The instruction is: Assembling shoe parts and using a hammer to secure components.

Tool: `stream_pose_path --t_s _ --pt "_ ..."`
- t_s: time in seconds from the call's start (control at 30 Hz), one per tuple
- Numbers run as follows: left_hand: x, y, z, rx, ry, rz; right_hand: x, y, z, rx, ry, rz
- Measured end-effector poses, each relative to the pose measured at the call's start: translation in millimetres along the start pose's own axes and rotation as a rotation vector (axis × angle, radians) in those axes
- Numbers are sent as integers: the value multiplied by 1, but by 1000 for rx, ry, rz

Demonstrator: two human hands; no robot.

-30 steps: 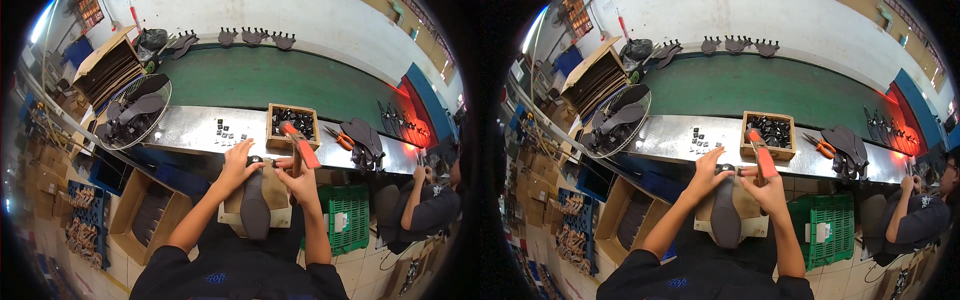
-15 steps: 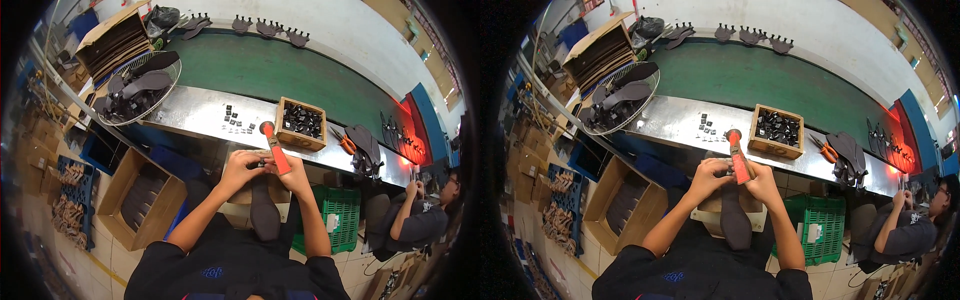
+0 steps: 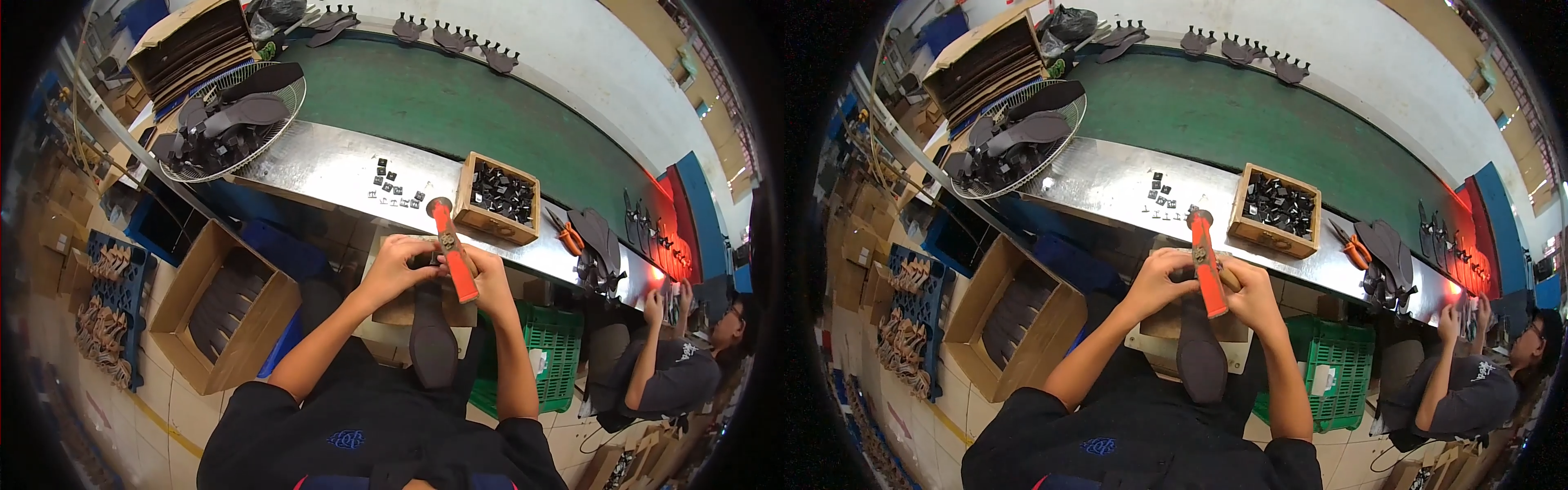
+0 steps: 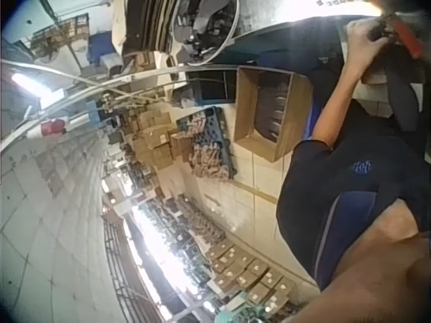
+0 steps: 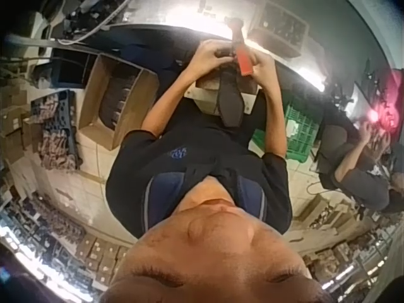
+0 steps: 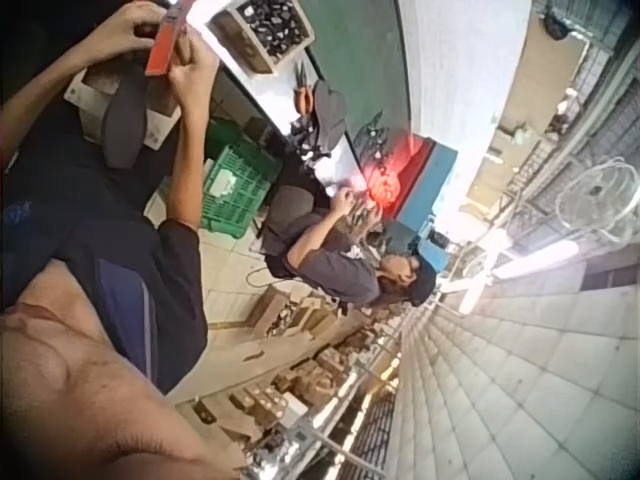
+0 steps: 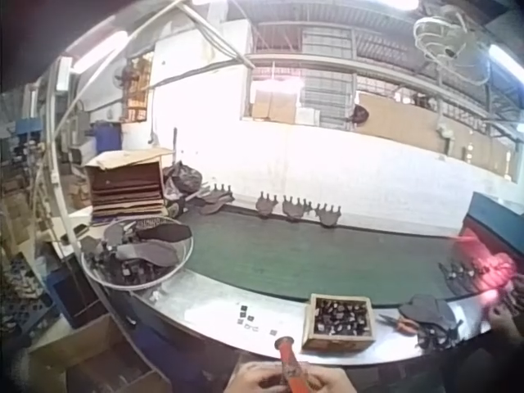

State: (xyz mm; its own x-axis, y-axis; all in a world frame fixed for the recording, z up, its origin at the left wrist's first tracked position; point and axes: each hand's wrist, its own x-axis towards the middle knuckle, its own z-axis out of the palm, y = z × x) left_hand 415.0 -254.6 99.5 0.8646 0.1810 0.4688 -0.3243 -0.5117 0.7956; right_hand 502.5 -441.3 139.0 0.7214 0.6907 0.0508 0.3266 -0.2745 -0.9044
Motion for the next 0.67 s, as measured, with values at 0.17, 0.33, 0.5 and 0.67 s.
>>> stream_pose_path --t_s 0.17,0.33,0.5,0.67 --pt "6 7 -4 -181 -63 -125 -9 -25 1 -106 196 -320" --pt "6 8 -5 -169 -64 -122 -60 -70 -1 367 195 67" --pt "6 -2 -2 -241 -67 -132 -98 -86 5 -61 257 -28" --pt "4 2 -4 -282 -126 -206 -94 -84 13 -140 196 4"
